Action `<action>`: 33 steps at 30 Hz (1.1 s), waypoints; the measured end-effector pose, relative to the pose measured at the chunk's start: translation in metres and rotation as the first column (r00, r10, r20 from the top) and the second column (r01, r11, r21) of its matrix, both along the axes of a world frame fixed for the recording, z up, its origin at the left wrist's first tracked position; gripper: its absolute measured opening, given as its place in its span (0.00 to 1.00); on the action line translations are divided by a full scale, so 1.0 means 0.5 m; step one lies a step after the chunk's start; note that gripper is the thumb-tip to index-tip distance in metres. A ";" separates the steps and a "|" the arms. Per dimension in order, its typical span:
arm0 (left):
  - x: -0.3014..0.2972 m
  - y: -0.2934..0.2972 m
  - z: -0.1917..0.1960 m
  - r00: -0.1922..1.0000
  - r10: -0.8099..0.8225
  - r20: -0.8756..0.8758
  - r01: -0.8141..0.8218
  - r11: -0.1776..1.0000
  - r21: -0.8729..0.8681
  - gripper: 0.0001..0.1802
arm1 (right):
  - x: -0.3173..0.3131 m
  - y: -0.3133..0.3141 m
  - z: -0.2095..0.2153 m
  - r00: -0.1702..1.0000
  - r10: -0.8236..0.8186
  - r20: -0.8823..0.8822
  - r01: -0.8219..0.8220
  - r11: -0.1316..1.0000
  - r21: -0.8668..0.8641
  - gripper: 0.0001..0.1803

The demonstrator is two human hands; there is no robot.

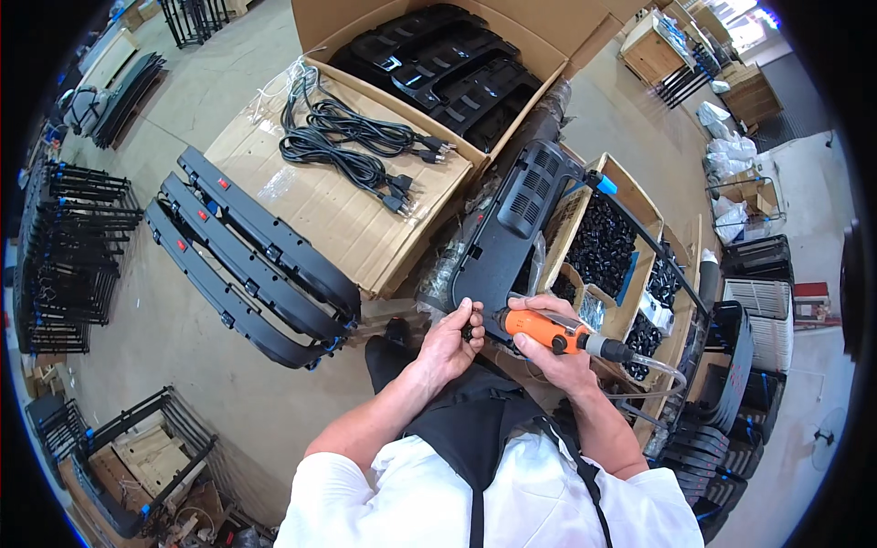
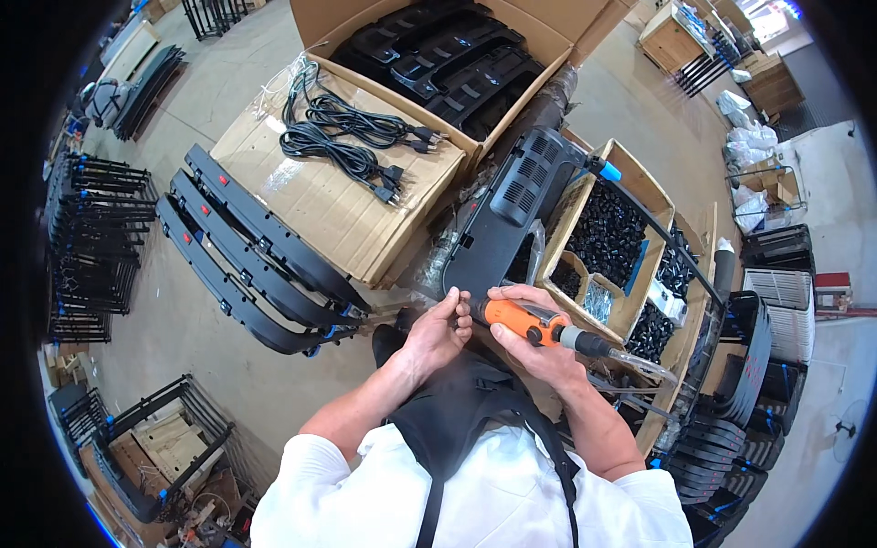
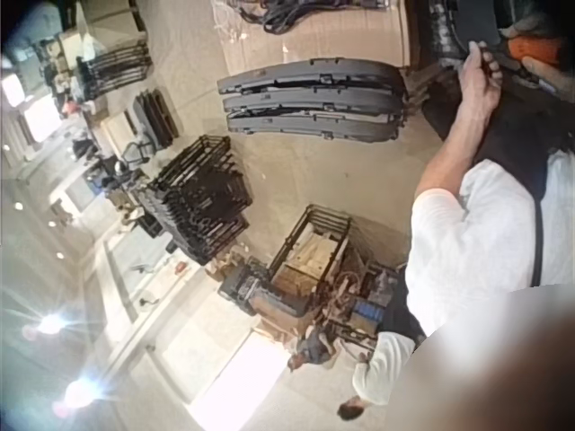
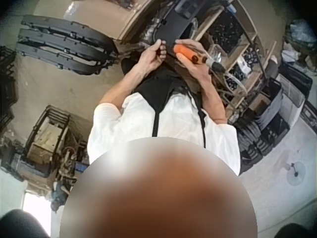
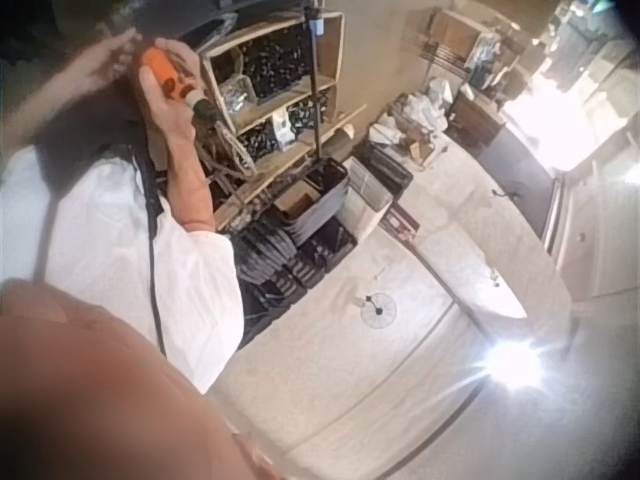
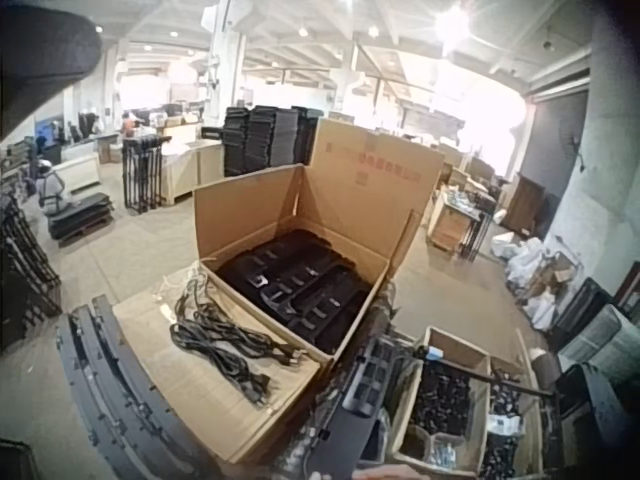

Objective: Assemble a leaf blower by attaching parts and securing them with screws.

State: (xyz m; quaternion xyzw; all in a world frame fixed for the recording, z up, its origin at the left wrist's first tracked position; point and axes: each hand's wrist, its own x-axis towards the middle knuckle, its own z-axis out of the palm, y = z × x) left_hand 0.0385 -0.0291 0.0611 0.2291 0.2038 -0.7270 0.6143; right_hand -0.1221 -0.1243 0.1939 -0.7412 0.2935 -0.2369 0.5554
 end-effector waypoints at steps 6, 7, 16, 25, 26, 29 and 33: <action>0.014 -0.033 -0.009 0.998 -0.029 -0.047 0.029 1.000 0.006 0.15 | 0.015 -0.016 0.010 0.998 -0.022 -0.058 0.021 1.000 -0.020 0.27; 0.015 -0.037 -0.011 0.998 -0.034 -0.061 0.035 0.999 0.010 0.15 | 0.018 -0.018 0.009 0.998 -0.022 -0.061 0.020 1.000 -0.022 0.27; 0.033 -0.050 0.005 1.000 -0.006 -0.030 0.005 1.000 -0.025 0.18 | 0.078 -0.032 0.017 0.992 -0.114 -0.049 0.117 0.991 0.058 0.26; 0.074 -0.022 0.016 0.977 -0.198 0.072 0.204 0.975 -0.083 0.18 | 0.142 -0.062 -0.045 0.991 -0.090 -0.097 0.092 0.996 0.017 0.26; 0.078 -0.017 0.008 0.964 -0.241 0.114 0.250 0.965 -0.082 0.18 | 0.148 -0.064 -0.050 0.988 -0.093 -0.124 0.092 0.996 -0.017 0.26; 0.082 -0.004 -0.019 0.935 -0.250 0.252 0.289 0.949 -0.130 0.18 | 0.164 -0.061 -0.049 0.976 -0.103 -0.194 0.096 0.994 -0.047 0.23; 0.100 0.002 0.000 0.932 -0.261 0.251 0.292 0.952 -0.093 0.17 | 0.166 -0.065 -0.058 0.974 -0.045 -0.221 0.015 0.991 -0.133 0.20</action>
